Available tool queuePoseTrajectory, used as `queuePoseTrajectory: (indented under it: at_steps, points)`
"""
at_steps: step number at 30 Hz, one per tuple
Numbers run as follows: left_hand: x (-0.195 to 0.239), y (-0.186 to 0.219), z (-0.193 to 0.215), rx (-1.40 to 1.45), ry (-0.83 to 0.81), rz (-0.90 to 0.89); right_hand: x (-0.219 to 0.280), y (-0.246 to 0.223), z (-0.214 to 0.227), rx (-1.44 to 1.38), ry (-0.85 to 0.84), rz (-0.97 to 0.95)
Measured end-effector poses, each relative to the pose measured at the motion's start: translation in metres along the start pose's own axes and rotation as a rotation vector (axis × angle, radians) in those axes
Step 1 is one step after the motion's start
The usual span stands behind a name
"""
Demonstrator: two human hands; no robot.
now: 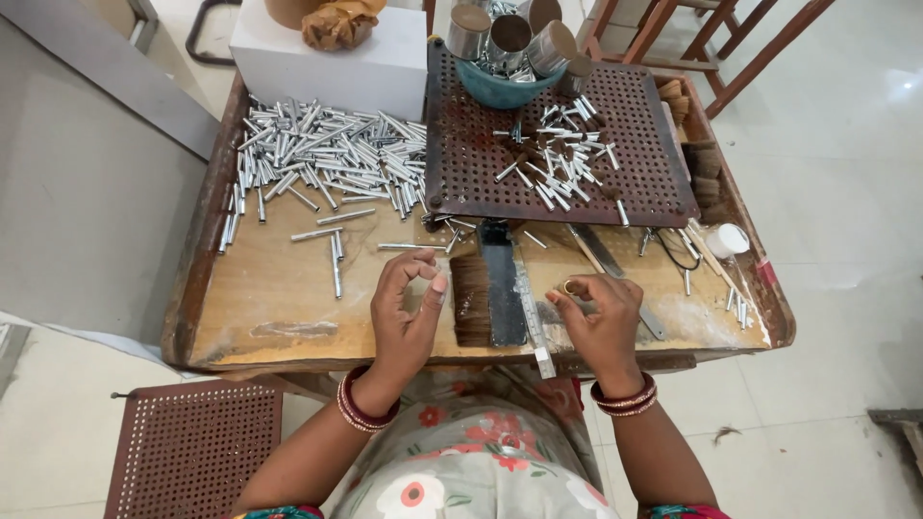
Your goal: Inserting small metal pins into a perforated alignment board and assembling them with components.
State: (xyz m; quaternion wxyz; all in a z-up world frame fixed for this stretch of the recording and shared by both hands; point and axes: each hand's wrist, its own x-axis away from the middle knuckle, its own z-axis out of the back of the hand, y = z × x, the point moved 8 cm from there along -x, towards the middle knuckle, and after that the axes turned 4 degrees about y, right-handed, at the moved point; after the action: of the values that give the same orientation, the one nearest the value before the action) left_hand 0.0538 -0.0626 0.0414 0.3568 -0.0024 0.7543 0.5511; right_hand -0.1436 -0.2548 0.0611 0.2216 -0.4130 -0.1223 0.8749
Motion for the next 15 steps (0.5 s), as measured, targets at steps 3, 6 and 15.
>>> queuePoseTrajectory:
  at_steps: [3,6,15]
  points:
    - [-0.003,0.006,0.000,-0.054,-0.006,-0.055,0.000,0.019,-0.016,0.023,-0.148,-0.118]
    - [0.000,-0.001,0.001,-0.061,-0.004,-0.032,-0.002,-0.002,-0.003,0.039,-0.003,0.062]
    - [-0.002,0.010,0.002,-0.066,0.005,-0.059,-0.005,0.019,-0.020,-0.153,-0.170,-0.230]
